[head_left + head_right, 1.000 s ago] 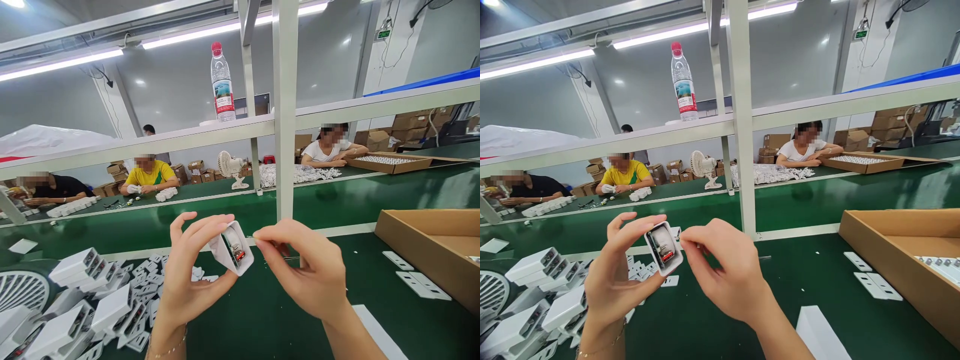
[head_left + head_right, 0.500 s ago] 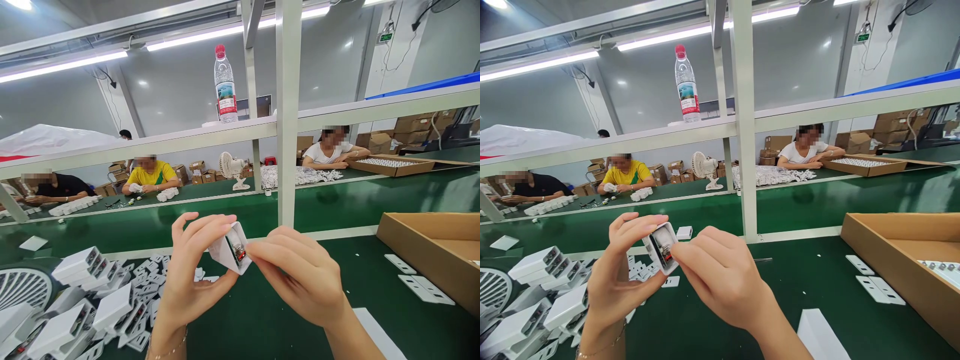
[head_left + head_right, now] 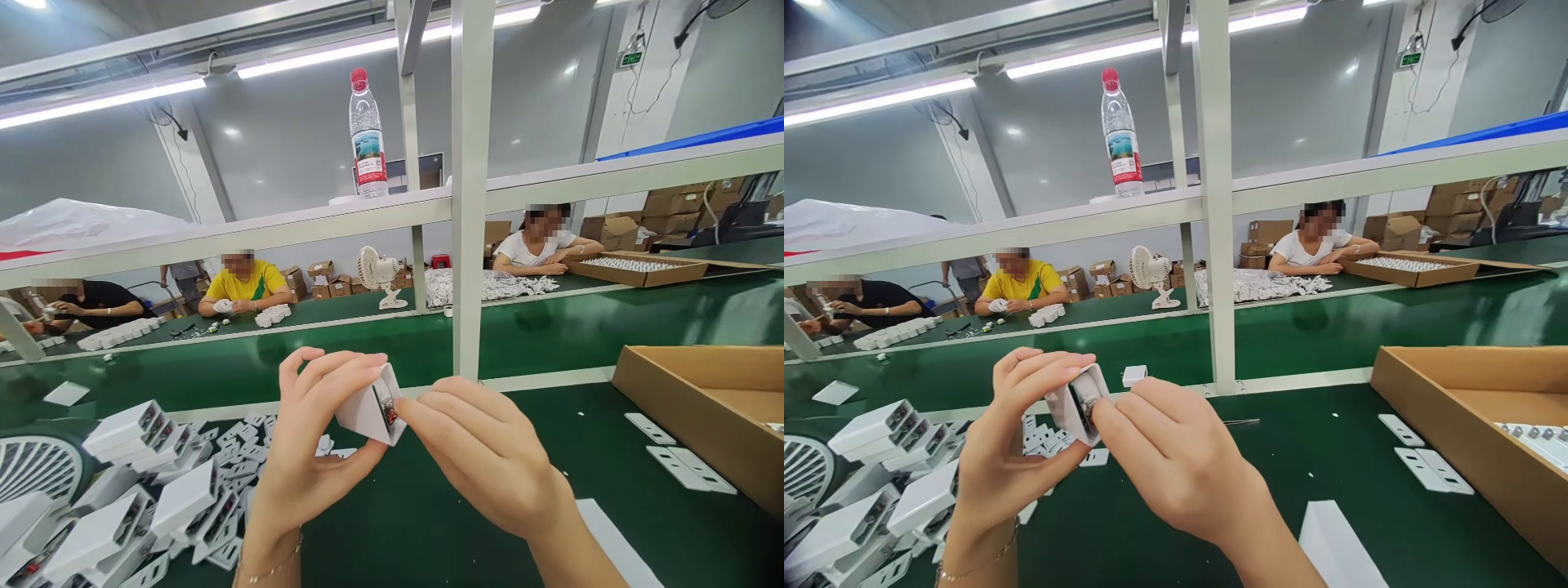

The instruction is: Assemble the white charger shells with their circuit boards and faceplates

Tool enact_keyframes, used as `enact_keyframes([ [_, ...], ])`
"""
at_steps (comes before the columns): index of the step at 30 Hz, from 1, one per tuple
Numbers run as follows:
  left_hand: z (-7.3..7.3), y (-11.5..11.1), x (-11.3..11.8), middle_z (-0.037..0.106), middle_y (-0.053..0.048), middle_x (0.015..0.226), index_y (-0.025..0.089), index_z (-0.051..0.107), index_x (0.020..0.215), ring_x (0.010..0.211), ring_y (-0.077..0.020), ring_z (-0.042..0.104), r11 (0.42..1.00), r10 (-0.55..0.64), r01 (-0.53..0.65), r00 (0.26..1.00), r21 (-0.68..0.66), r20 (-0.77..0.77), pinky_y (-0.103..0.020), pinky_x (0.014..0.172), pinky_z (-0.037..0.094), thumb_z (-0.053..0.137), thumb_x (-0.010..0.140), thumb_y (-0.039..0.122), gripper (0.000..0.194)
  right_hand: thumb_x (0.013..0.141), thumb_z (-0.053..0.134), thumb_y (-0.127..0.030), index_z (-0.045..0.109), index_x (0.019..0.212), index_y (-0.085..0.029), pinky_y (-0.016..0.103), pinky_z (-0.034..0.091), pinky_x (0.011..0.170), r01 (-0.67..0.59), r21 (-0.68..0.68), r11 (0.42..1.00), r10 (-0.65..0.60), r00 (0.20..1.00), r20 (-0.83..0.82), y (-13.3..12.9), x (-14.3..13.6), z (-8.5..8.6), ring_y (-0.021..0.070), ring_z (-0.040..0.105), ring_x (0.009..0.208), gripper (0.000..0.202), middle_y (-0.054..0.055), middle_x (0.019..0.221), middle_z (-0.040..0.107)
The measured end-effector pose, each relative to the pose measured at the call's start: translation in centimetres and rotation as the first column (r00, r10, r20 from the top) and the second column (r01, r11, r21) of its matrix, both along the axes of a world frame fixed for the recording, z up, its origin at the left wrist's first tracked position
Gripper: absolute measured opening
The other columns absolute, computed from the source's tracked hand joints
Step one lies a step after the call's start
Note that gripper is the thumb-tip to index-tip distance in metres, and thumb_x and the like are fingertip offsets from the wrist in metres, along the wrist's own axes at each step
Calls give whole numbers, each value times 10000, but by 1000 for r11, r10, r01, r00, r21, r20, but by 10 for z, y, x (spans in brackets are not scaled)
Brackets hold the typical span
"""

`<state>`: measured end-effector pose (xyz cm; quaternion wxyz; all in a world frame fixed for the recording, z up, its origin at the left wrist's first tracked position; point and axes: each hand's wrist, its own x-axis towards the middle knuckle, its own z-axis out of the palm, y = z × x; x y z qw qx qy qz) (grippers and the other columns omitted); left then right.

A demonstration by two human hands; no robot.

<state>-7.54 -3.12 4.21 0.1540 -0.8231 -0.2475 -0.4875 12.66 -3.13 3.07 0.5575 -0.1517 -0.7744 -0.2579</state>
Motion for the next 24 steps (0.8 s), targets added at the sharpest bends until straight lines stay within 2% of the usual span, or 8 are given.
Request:
enact_keyframes([
  [7, 2, 0, -3, 714, -80, 1269, 277, 536, 1338, 1098, -276, 676, 1000, 4, -4, 1000, -16, -11, -525, 1064, 390, 640, 862, 85, 524, 971, 502, 42, 712, 940, -65, 353, 525, 574, 46, 73, 996, -47, 999, 6, 0, -4, -2, 186, 594, 604, 238, 82, 710, 690],
  [12, 4, -3, -3, 716, -77, 1251, 266, 543, 1315, 1085, -267, 667, 999, -22, 22, 1000, -37, -15, -510, 1041, 405, 641, 857, 80, 504, 992, 473, 32, 700, 851, -90, 355, 539, 608, 49, 59, 997, -50, 998, 22, -5, -2, 1, 190, 617, 610, 294, 85, 706, 692],
  [19, 4, 0, -2, 709, -71, 1283, 268, 537, 1331, 1090, -264, 666, 997, 71, -71, 996, 4, -60, -494, 1054, 371, 668, 875, 96, 505, 979, 481, 8, 732, 948, 2, 369, 551, 585, 222, 209, 952, -242, 967, 76, -6, -8, 1, 218, 652, 648, 253, 114, 736, 732],
  [24, 3, 2, -5, 702, -75, 1272, 235, 553, 1321, 1047, -256, 648, 997, 76, -76, 997, -9, 11, -482, 1039, 391, 702, 860, 112, 500, 986, 500, 8, 721, 971, -27, 342, 519, 579, 270, 268, 925, -279, 960, -5, -3, -12, -1, 205, 645, 636, 224, 101, 713, 730],
])
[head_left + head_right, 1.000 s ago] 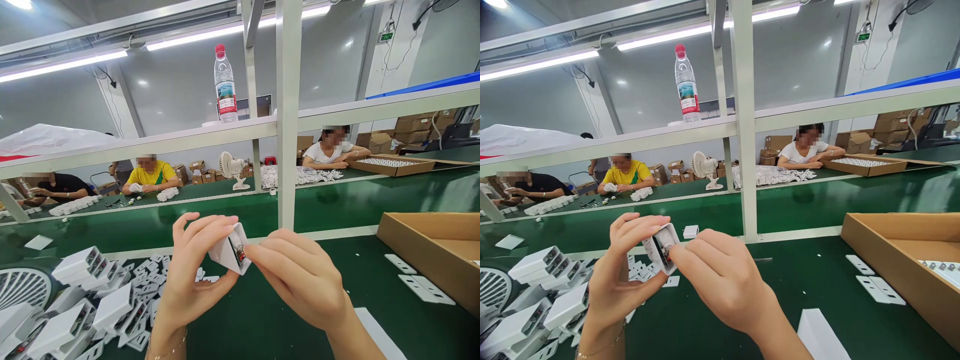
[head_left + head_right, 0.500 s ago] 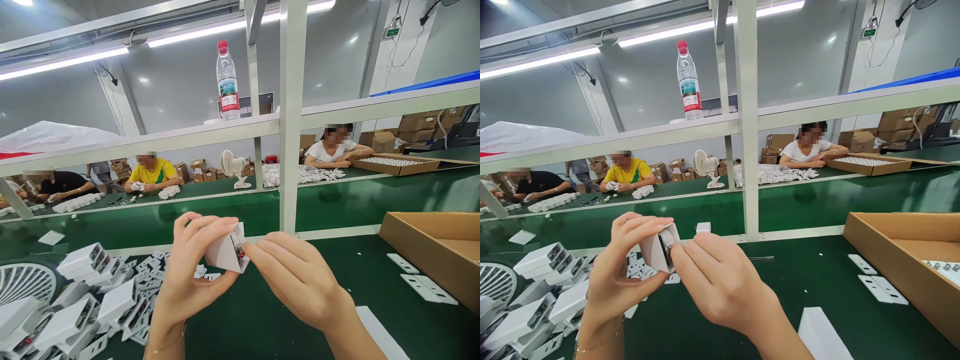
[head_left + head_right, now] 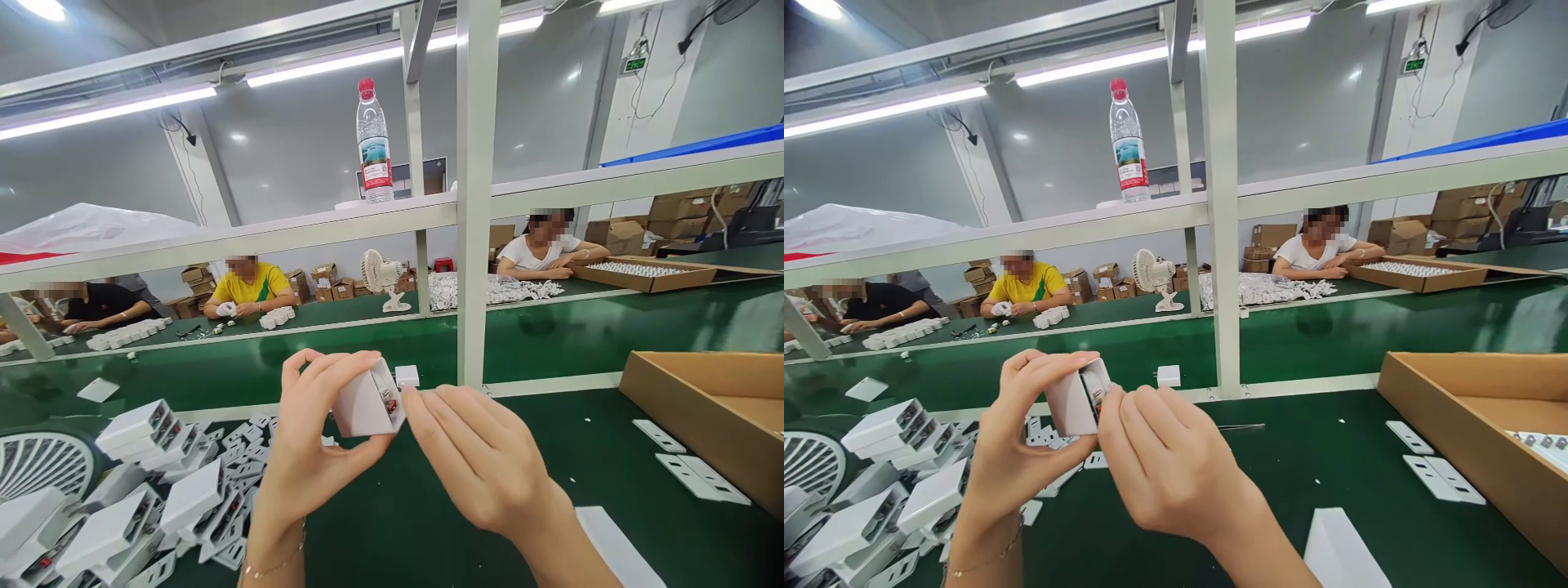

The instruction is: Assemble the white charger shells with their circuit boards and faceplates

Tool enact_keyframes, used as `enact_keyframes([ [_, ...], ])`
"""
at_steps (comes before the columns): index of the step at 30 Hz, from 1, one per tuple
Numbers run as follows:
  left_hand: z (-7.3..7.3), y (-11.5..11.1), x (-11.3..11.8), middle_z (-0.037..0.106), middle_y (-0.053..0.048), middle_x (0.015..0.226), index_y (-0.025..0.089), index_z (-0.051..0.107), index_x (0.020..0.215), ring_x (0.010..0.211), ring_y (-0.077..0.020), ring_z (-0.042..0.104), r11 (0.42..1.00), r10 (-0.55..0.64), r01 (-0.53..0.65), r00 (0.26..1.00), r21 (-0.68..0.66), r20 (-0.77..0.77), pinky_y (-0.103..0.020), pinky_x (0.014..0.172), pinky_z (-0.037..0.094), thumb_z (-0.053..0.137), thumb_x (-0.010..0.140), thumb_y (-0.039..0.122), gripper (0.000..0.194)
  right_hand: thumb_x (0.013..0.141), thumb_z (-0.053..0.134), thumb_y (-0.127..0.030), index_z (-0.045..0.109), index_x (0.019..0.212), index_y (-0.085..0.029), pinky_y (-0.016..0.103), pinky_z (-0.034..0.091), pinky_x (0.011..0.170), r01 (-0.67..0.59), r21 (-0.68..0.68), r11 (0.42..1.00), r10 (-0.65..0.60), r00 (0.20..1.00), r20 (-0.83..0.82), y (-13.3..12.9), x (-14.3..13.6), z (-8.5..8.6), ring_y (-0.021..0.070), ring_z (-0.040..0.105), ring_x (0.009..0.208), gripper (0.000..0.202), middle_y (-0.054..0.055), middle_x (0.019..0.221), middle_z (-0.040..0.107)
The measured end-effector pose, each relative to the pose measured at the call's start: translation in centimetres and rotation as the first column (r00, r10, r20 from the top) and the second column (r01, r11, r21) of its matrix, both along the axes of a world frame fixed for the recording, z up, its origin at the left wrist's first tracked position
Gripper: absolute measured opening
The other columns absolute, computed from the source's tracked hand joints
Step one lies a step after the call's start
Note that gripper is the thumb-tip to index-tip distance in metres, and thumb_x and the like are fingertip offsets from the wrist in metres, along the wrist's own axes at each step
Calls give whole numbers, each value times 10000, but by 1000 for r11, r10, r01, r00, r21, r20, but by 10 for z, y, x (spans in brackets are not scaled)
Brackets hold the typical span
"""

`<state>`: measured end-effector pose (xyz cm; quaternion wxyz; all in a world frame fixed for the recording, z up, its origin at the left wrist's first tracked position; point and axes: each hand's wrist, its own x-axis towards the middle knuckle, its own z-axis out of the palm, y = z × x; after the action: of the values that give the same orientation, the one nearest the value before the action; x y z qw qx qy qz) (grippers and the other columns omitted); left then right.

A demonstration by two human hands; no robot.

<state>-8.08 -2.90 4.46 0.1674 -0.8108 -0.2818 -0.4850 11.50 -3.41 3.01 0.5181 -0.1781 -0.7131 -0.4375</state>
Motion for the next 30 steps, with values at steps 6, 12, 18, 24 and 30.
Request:
enact_keyframes([
  [6, -1, 0, -8, 688, -68, 1287, 259, 559, 1352, 1051, -251, 608, 999, -9, 12, 999, -53, 54, -475, 1050, 400, 755, 861, 141, 541, 971, 643, -99, 696, 954, -221, 220, 521, 564, -647, -436, 626, 325, 724, -608, 11, 3, -5, 125, 645, 637, 134, -2, 768, 718],
  [12, -4, 6, -9, 684, -81, 1322, 239, 556, 1350, 1170, -253, 641, 984, -153, 160, 984, -77, 94, -471, 1132, 365, 781, 852, 103, 564, 973, 719, -349, 735, 928, -242, 151, 510, 547, -905, -424, 34, 267, 417, -869, 23, 4, -9, 102, 647, 627, 118, -4, 724, 759],
  [18, -4, 7, -6, 694, -67, 1322, 239, 530, 1323, 1300, -239, 625, 965, -243, 246, 969, -94, 44, -483, 1230, 295, 708, 896, 47, 500, 966, 738, -330, 741, 942, -244, 138, 519, 558, -910, -414, 30, 282, 405, -870, 19, 2, -8, 93, 661, 631, 90, -7, 728, 770],
  [24, -4, 9, -6, 694, -63, 1334, 248, 537, 1305, 1324, -254, 614, 962, -254, 257, 966, -98, 41, -520, 1244, 289, 698, 903, 55, 474, 937, 761, -303, 748, 998, -240, 228, 621, 665, -923, -324, 208, 275, 373, -886, 22, 19, 1, 131, 729, 673, 88, 20, 853, 817],
  [30, -3, 10, -17, 703, -25, 1314, 281, 595, 1328, 1264, -283, 654, 964, -254, 264, 949, -30, 190, -557, 1249, 303, 761, 836, 56, 566, 909, 718, -540, 700, 987, -209, 304, 610, 713, -641, -272, 718, -32, 360, -933, 93, 112, -22, 203, 744, 865, 341, 46, 928, 768],
])
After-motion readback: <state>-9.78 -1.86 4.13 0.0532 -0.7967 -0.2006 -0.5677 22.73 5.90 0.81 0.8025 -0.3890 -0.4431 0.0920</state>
